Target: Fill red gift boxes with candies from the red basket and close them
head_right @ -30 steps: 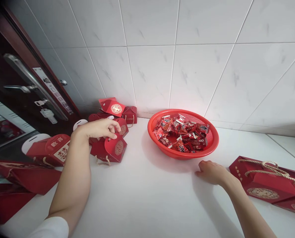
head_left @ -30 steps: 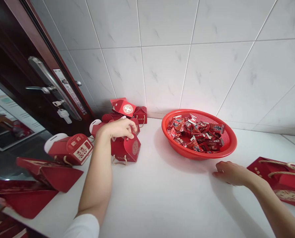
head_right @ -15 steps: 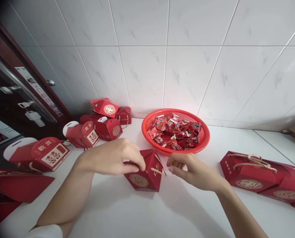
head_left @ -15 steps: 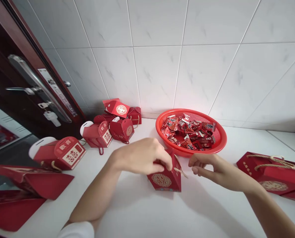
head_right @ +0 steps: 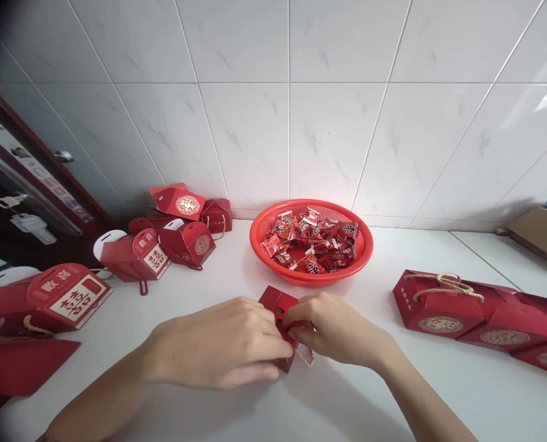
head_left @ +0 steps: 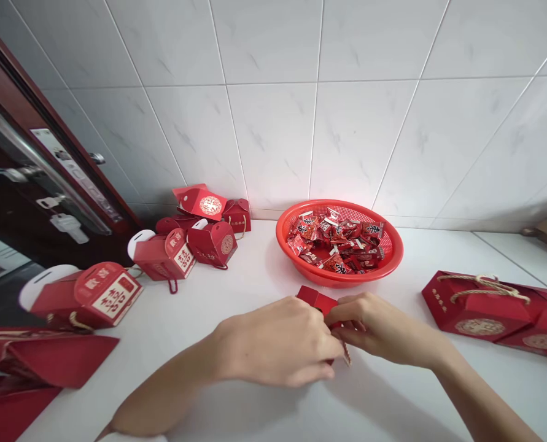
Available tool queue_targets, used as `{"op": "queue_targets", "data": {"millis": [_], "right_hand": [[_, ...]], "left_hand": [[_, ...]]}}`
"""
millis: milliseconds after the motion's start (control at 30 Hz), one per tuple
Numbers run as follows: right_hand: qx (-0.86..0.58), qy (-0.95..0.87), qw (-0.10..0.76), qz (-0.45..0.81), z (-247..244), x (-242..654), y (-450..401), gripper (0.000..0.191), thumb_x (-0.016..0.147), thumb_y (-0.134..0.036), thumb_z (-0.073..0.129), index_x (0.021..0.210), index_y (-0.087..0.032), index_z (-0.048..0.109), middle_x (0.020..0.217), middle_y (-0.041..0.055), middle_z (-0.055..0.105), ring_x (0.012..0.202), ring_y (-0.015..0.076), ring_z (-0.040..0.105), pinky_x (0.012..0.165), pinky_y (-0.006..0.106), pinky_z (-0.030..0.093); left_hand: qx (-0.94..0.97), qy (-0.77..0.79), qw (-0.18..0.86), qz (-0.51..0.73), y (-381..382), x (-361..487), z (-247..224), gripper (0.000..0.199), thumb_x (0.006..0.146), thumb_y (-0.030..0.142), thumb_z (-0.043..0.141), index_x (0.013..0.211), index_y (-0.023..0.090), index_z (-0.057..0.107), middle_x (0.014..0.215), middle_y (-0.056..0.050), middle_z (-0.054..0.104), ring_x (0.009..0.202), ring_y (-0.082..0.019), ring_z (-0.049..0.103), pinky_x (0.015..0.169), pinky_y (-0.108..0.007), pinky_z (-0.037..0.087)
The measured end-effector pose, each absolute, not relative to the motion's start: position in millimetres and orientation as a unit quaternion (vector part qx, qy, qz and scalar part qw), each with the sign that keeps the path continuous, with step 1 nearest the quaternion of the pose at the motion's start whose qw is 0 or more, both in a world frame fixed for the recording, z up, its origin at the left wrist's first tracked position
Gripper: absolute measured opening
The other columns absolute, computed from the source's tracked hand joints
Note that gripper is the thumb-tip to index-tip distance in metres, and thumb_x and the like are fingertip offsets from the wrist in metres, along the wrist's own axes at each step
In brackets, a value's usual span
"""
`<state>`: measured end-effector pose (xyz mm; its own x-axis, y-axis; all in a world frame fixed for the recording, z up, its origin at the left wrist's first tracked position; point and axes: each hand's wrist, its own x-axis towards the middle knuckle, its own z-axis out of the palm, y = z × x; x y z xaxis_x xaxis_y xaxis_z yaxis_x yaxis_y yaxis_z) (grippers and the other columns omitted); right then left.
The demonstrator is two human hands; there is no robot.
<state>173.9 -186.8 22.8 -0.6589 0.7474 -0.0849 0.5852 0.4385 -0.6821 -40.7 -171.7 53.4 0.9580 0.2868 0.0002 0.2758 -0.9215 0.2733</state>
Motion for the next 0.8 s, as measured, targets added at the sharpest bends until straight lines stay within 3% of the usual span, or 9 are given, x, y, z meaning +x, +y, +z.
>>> {"op": "queue_targets", "data": {"millis": [100,200,300,400,500,600,700,800], "right_hand": [[-0.41,-0.849,0.08,0.324,27.1,170.3,-191.9,0.027,0.092,-0.006,0.048,0.083,-0.019,0.07,0.075,0.0008,0.073,0.062,0.0122,0.06,0.06,0.023,0.041],[-0.422,-0.86,0.05,0.282,30.8,165.6,-197.2,0.026,0.089,-0.004,0.051,0.092,-0.02,0.072,0.08,0.001,0.074,0.066,0.014,0.062,0.062,0.024,0.041],[-0.424,-0.87,0.044,0.247,33.3,162.5,-201.2,0.026,0.091,-0.004,0.052,0.095,-0.021,0.071,0.086,0.0006,0.075,0.07,0.0145,0.064,0.063,0.025,0.041],[-0.423,-0.873,0.052,0.237,33.7,160.6,-203.2,0.023,0.098,-0.011,0.051,0.086,-0.021,0.068,0.083,-0.0005,0.073,0.07,0.0138,0.064,0.062,0.025,0.038],[-0.433,-0.874,0.049,0.214,28.5,157.2,-203.1,0.032,0.1,-0.014,0.05,0.07,-0.019,0.06,0.07,-0.0024,0.067,0.058,0.0107,0.054,0.056,0.025,0.03],[-0.455,-0.881,0.041,0.123,17.7,151.9,-201.8,0.035,0.094,-0.005,0.051,0.061,-0.018,0.05,0.057,-0.0042,0.054,0.048,0.0094,0.033,0.051,0.028,0.019],[-0.466,-0.881,0.044,0.067,8.5,146.5,-200.7,0.032,0.086,0.0,0.053,0.061,-0.019,0.046,0.054,-0.0057,0.043,0.049,0.0104,0.019,0.051,0.03,0.014],[-0.479,-0.872,0.051,0.084,6.0,143.6,-200.8,0.026,0.084,-0.003,0.057,0.066,-0.019,0.048,0.055,-0.0065,0.044,0.049,0.0102,0.018,0.05,0.029,0.014]], "left_hand": [[0.952,0.161,0.257,-0.025,-158.0,-47.8,68.9,0.015,0.094,0.017,0.061,0.081,0.021,0.067,0.08,0.001,0.074,0.069,-0.015,0.065,0.064,-0.025,0.043],[0.93,0.19,0.314,-0.026,-147.2,-55.0,80.0,0.03,0.096,0.015,0.053,0.067,0.019,0.057,0.062,0.004,0.057,0.054,-0.011,0.047,0.057,-0.024,0.036],[0.925,0.227,0.305,-0.007,-145.5,-60.0,83.1,0.037,0.098,0.019,0.049,0.061,0.019,0.051,0.055,0.006,0.04,0.05,-0.01,0.034,0.053,-0.026,0.029],[0.925,0.295,0.238,0.027,-147.8,-62.5,80.3,0.037,0.096,0.016,0.049,0.059,0.019,0.053,0.055,0.006,0.035,0.05,-0.011,0.029,0.053,-0.028,0.023],[0.925,0.332,0.182,0.023,-148.9,-62.1,76.5,0.029,0.084,0.007,0.053,0.059,0.02,0.054,0.055,0.005,0.038,0.051,-0.012,0.03,0.053,-0.029,0.021],[0.927,0.337,0.165,-0.028,-149.6,-60.0,75.4,0.027,0.075,0.007,0.055,0.053,0.02,0.045,0.051,0.005,0.031,0.049,-0.013,0.025,0.053,-0.031,0.019],[0.931,0.322,0.163,-0.047,-150.3,-60.1,76.9,0.03,0.075,0.008,0.051,0.052,0.019,0.036,0.051,0.004,0.03,0.052,-0.014,0.026,0.055,-0.031,0.021],[0.932,0.303,0.193,-0.045,-149.0,-62.2,78.2,0.031,0.08,0.014,0.053,0.054,0.019,0.039,0.054,0.003,0.04,0.055,-0.013,0.032,0.057,-0.03,0.024]]}}
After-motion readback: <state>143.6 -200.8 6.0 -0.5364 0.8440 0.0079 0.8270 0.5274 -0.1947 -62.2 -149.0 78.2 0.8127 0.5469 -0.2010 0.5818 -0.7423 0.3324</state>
